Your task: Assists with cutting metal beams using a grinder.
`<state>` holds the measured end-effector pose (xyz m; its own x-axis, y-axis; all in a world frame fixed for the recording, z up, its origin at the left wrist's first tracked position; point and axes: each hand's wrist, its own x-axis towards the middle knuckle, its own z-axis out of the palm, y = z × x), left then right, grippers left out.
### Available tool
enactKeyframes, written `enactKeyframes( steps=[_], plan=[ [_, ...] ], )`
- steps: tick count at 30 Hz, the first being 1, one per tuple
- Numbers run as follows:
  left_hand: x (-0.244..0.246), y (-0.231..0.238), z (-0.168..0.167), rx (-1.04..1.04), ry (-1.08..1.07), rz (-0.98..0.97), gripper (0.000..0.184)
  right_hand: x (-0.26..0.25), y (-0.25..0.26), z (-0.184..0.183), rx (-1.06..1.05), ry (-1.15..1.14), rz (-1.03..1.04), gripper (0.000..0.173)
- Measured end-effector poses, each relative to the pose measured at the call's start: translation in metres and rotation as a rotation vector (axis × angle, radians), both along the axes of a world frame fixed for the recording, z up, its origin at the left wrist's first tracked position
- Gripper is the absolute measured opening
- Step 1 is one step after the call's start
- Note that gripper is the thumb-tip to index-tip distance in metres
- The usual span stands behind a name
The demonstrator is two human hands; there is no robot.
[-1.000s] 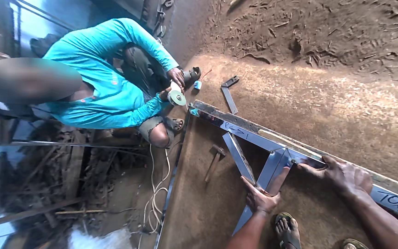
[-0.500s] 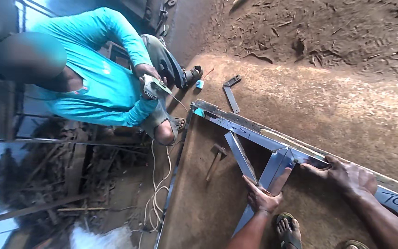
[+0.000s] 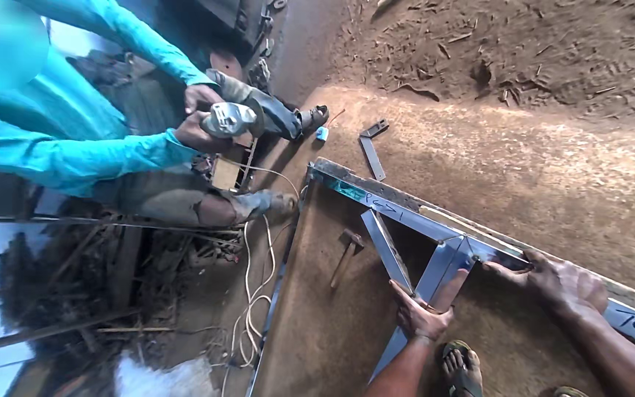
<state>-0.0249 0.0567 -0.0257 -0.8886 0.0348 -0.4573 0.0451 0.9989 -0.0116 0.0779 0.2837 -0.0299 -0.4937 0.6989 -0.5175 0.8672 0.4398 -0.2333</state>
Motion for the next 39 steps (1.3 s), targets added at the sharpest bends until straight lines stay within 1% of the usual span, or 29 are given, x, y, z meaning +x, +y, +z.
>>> enactKeyframes(
  steps=[10,25,32,36,39],
  plan=[
    [-0.0002,-0.0004,-0.0008,0.01,-0.006,0.02,0.167,0.0011,0.0009,-0.0008,-0.001,0.004,0.011,0.089],
    [0.0,-0.0009,-0.0032,-0.022,-0.002,0.01,0.169,0.0014,0.0004,-0.0003,-0.006,0.023,0.003,0.093],
    [0.0001,-0.0028,-0.0047,0.0,0.023,0.008,0.168,0.001,0.0003,-0.0017,0.002,0.014,0.012,0.091],
    [0.0015,-0.0007,-0.0021,0.007,0.014,0.017,0.167,0.0006,0.0003,0.0013,-0.01,0.001,-0.004,0.094],
    [0.0019,-0.0037,-0.0064,0.005,0.024,0.012,0.168,0.0,0.0007,0.0027,-0.023,-0.013,-0.009,0.093]
  ],
)
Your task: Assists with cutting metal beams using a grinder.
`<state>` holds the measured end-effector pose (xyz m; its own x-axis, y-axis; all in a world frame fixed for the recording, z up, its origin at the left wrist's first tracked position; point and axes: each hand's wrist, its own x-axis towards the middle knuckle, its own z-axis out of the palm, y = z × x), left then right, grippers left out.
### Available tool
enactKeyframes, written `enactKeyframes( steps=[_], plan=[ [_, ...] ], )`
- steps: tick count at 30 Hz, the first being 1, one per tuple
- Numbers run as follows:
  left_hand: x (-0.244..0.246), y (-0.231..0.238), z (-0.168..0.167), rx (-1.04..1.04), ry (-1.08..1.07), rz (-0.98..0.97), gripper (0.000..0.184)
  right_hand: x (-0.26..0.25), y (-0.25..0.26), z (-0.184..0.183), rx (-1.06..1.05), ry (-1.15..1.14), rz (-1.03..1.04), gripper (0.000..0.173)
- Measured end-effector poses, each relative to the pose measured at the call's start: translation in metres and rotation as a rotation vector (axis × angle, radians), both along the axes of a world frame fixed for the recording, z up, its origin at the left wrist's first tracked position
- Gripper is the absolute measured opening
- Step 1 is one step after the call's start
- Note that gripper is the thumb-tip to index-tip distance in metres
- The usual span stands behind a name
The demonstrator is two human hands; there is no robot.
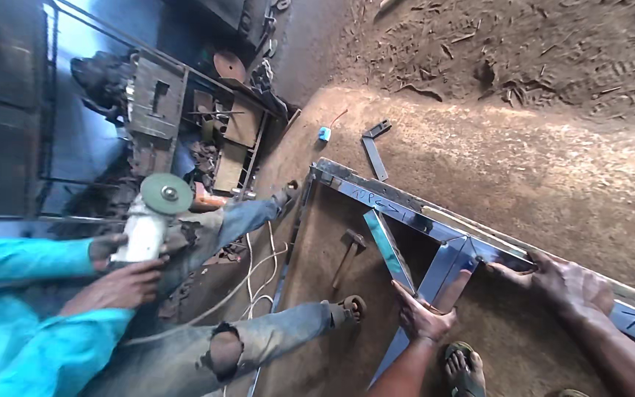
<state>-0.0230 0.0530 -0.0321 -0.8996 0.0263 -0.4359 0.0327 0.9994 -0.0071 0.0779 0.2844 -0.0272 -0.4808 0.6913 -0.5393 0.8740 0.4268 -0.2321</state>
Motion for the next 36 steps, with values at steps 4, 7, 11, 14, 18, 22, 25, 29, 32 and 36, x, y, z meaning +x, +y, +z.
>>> enactKeyframes(
  steps=[4,7,11,14,18,22,25,29,32,36],
  plan=[
    [-0.001,-0.001,-0.001,-0.01,-0.019,-0.001,0.167,-0.001,0.0,0.0,-0.01,-0.011,0.004,0.092],
    [-0.002,0.001,0.001,-0.024,-0.041,0.002,0.167,-0.001,0.0,0.002,-0.011,-0.006,0.002,0.09],
    [-0.003,0.0,0.002,-0.02,-0.041,0.002,0.167,0.0,0.0,0.001,-0.003,0.01,-0.01,0.088],
    [-0.002,0.003,0.006,-0.022,-0.06,0.011,0.166,-0.001,0.0,0.002,-0.008,0.006,-0.007,0.088],
    [-0.003,0.004,0.006,-0.04,-0.06,0.016,0.166,-0.001,0.0,0.0,-0.003,-0.004,-0.003,0.09],
    [-0.002,0.003,0.005,-0.011,-0.037,0.016,0.167,0.0,-0.001,-0.002,0.009,0.005,-0.004,0.09],
    [-0.001,0.002,0.003,0.001,-0.015,0.003,0.168,0.0,0.0,0.002,-0.003,0.006,-0.008,0.09],
    [0.0,-0.004,-0.006,0.057,0.008,-0.005,0.17,0.0,0.0,0.002,-0.015,0.018,-0.018,0.09],
    [0.001,-0.005,-0.009,0.057,0.022,0.003,0.172,-0.001,0.001,0.003,-0.032,-0.006,-0.018,0.09],
    [-0.001,0.0,0.0,0.005,-0.018,0.004,0.17,-0.001,0.002,0.004,-0.045,-0.023,0.002,0.091]
  ],
)
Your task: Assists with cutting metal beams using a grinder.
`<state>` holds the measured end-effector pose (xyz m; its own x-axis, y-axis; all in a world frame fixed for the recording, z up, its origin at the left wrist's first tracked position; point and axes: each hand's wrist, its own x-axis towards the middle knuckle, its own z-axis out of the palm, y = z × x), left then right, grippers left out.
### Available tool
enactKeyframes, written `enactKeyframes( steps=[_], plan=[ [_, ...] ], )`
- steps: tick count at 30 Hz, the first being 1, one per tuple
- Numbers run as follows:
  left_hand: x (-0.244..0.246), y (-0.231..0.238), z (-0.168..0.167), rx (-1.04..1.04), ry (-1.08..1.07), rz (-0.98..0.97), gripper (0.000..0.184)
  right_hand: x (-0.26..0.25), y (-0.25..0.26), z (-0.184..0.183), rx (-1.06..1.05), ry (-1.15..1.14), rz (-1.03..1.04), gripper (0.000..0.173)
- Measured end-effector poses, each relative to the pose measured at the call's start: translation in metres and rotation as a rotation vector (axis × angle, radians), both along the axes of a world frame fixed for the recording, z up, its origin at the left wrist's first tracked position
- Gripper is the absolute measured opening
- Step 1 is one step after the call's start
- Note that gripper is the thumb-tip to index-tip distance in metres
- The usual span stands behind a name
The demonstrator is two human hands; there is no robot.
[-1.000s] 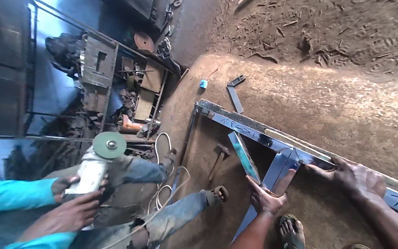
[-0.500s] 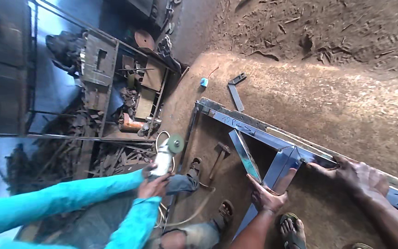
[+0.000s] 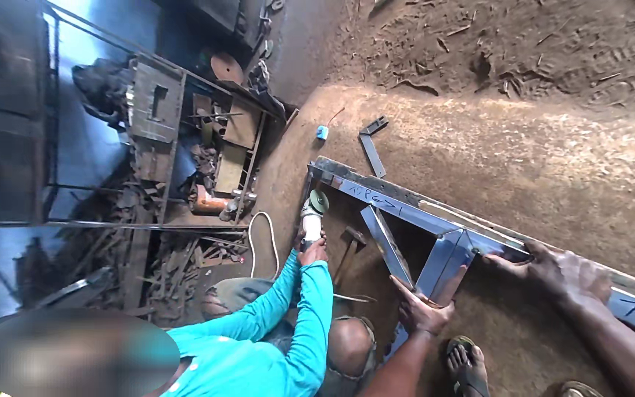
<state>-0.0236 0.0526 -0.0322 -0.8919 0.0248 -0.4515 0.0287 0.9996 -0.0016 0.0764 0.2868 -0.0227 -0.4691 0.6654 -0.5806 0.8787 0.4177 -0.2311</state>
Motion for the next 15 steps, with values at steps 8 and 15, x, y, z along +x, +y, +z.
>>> enactKeyframes(
  steps=[8,15],
  plan=[
    [0.0,0.001,0.005,0.006,-0.025,0.0,0.168,0.001,-0.001,-0.002,-0.015,0.036,-0.006,0.09],
    [0.002,0.0,0.004,0.01,0.064,-0.021,0.167,0.004,-0.005,-0.014,-0.004,0.059,-0.012,0.095]
  ],
)
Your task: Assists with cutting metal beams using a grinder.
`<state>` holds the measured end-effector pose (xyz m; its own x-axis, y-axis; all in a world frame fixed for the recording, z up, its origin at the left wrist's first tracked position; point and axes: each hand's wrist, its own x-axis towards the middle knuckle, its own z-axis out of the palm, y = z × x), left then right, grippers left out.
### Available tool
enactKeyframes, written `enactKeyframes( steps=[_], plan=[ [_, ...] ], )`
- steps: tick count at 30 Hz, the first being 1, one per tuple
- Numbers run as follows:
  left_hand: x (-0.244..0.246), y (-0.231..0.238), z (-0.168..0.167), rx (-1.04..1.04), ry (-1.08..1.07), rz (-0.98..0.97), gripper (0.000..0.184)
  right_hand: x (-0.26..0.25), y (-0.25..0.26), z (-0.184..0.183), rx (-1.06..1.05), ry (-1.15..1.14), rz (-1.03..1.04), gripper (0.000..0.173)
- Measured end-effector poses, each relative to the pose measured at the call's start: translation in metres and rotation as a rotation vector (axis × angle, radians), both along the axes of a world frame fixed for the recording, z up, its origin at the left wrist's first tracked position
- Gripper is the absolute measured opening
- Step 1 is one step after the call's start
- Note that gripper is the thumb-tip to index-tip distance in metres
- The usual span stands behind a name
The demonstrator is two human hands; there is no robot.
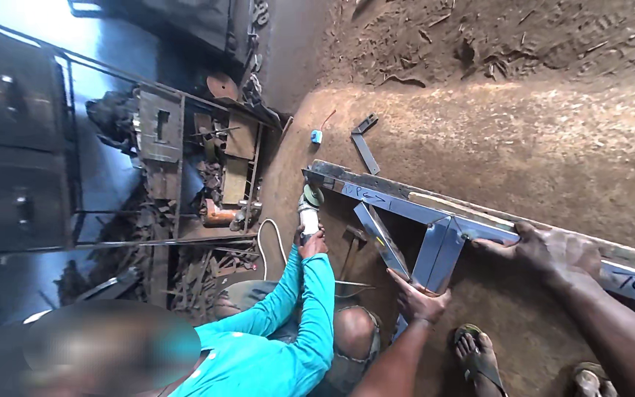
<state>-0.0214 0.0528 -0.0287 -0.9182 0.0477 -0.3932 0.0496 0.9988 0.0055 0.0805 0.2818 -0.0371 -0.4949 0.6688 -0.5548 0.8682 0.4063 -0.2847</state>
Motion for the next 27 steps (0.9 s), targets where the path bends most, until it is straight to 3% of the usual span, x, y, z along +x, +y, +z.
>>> enactKeyframes(
  steps=[3,9,15,20,22,24,27],
  plan=[
    [0.001,0.0,0.0,0.009,0.017,-0.006,0.165,0.001,-0.002,-0.01,0.021,0.034,-0.002,0.098],
    [0.005,-0.01,-0.013,0.139,0.143,-0.083,0.161,0.001,0.008,0.027,-0.13,0.041,-0.009,0.092],
    [0.002,-0.007,-0.012,0.161,0.141,-0.098,0.154,0.002,0.007,0.022,-0.153,0.122,-0.048,0.098],
    [0.001,-0.009,-0.016,0.157,0.175,-0.13,0.145,0.007,0.008,0.023,-0.175,0.205,-0.041,0.092],
    [-0.001,-0.013,-0.018,0.217,0.183,-0.148,0.142,0.003,-0.001,-0.006,-0.043,0.285,-0.081,0.096],
    [-0.005,-0.016,-0.022,0.277,0.19,-0.156,0.14,-0.016,-0.011,-0.063,0.192,0.381,-0.159,0.099],
    [-0.002,-0.014,-0.02,0.338,0.168,-0.155,0.132,-0.027,-0.008,-0.083,0.158,0.376,-0.138,0.1]
  ],
)
